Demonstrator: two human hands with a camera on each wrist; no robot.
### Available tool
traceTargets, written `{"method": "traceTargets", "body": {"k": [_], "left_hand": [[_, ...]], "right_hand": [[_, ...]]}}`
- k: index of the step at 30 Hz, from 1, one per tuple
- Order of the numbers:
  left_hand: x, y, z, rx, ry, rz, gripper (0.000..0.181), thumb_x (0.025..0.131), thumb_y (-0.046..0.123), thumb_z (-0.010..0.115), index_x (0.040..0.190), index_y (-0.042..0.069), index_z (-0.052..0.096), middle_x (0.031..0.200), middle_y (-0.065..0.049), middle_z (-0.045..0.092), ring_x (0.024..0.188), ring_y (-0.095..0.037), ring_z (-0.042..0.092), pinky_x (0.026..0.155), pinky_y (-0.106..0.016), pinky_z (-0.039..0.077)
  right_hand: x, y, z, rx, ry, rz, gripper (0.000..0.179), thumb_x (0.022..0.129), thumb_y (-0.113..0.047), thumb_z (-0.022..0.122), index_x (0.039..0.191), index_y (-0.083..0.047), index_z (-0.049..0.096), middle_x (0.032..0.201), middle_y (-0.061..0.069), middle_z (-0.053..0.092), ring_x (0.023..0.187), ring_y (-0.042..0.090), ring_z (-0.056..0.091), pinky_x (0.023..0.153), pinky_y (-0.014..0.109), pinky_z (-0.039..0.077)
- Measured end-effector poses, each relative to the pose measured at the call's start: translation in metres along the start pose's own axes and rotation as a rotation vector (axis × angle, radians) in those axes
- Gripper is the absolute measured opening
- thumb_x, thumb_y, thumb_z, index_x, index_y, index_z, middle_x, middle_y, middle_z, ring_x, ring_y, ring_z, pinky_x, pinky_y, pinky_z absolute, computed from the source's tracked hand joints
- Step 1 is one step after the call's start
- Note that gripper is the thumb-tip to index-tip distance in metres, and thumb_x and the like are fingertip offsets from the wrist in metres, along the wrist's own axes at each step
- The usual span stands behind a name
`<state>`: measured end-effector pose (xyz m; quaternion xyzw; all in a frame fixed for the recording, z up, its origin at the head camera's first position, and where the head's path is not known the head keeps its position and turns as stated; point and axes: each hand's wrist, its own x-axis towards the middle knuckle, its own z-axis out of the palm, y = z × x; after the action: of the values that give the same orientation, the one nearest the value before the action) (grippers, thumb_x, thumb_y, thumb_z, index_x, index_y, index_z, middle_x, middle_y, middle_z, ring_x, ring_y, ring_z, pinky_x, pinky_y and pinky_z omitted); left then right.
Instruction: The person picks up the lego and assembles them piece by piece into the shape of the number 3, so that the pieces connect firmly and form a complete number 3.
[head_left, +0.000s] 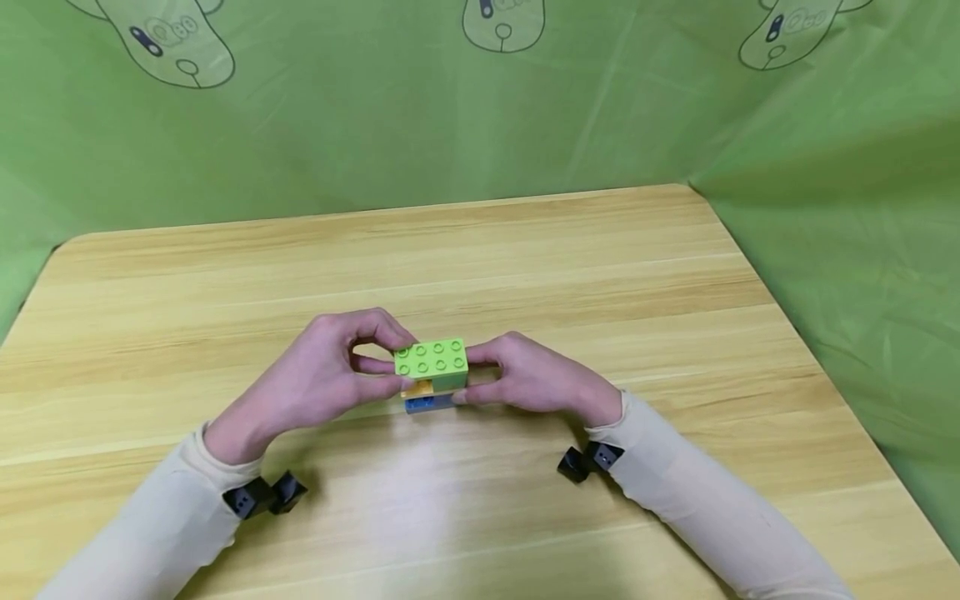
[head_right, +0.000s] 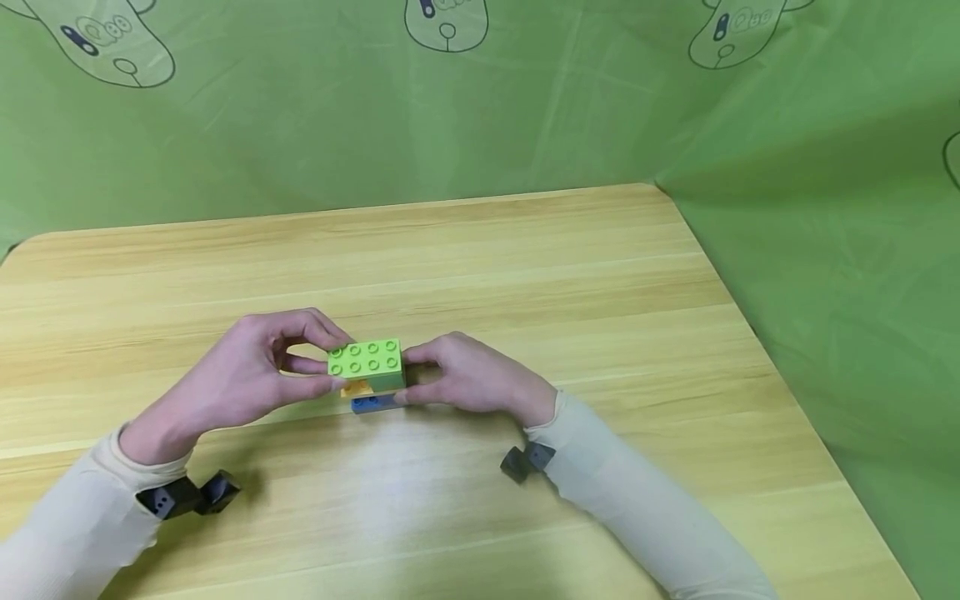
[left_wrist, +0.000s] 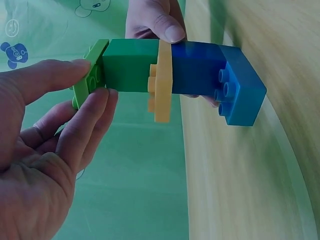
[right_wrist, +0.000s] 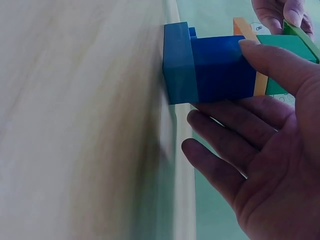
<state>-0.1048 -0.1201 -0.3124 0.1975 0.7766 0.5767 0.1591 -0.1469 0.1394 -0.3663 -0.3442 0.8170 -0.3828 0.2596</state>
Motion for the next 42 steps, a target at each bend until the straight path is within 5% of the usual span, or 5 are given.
{"method": "traceTargets", "body": {"k": [8, 13, 20, 31, 42], "left_hand": [[-0.001, 0.001, 0.001, -0.016, -0.007, -0.009, 0.027, 0.077, -0.013, 0.077, 0.097, 0.0, 0.066, 0.113, -0.012, 0.061, 0.09, -0.023, 0.071, 0.075, -0.033, 0.059], [-0.001, 0.002, 0.0, 0.008, -0.011, 0.007, 0.027, 0.076, -0.013, 0.077, 0.097, 0.0, 0.067, 0.111, -0.011, 0.062, 0.088, -0.021, 0.071, 0.074, -0.032, 0.059], [-0.001, 0.003, -0.001, 0.024, -0.017, -0.006, 0.027, 0.076, -0.013, 0.077, 0.098, 0.0, 0.067, 0.111, -0.011, 0.062, 0.088, -0.021, 0.071, 0.075, -0.031, 0.059], [0.0, 0.003, -0.001, 0.014, -0.025, -0.008, 0.027, 0.077, -0.013, 0.077, 0.098, 0.0, 0.067, 0.111, -0.012, 0.062, 0.088, -0.02, 0.071, 0.075, -0.031, 0.059], [0.0, -0.002, -0.001, 0.001, -0.02, 0.023, 0.027, 0.077, -0.011, 0.078, 0.097, 0.003, 0.067, 0.108, -0.01, 0.063, 0.091, -0.02, 0.07, 0.076, -0.032, 0.059]], "right_hand": [[-0.001, -0.002, -0.001, 0.011, -0.007, -0.006, 0.044, 0.09, -0.032, 0.073, 0.129, -0.013, 0.065, 0.122, -0.006, 0.066, 0.099, 0.01, 0.062, 0.089, 0.033, 0.052], [-0.003, -0.006, -0.004, 0.005, 0.015, -0.045, 0.04, 0.091, -0.032, 0.072, 0.126, -0.014, 0.066, 0.117, -0.007, 0.067, 0.085, 0.015, 0.062, 0.075, 0.036, 0.054], [-0.007, -0.017, -0.011, 0.04, 0.08, -0.126, 0.041, 0.092, -0.031, 0.072, 0.128, -0.012, 0.066, 0.122, -0.002, 0.066, 0.11, 0.013, 0.062, 0.094, 0.043, 0.051], [-0.01, -0.021, -0.011, 0.164, 0.164, -0.185, 0.045, 0.091, -0.021, 0.074, 0.132, -0.01, 0.063, 0.122, -0.003, 0.066, 0.106, 0.019, 0.064, 0.088, 0.049, 0.053], [-0.009, -0.015, -0.008, 0.175, 0.183, -0.247, 0.043, 0.089, -0.016, 0.075, 0.13, -0.008, 0.064, 0.121, -0.001, 0.067, 0.108, 0.02, 0.065, 0.089, 0.05, 0.053]]}}
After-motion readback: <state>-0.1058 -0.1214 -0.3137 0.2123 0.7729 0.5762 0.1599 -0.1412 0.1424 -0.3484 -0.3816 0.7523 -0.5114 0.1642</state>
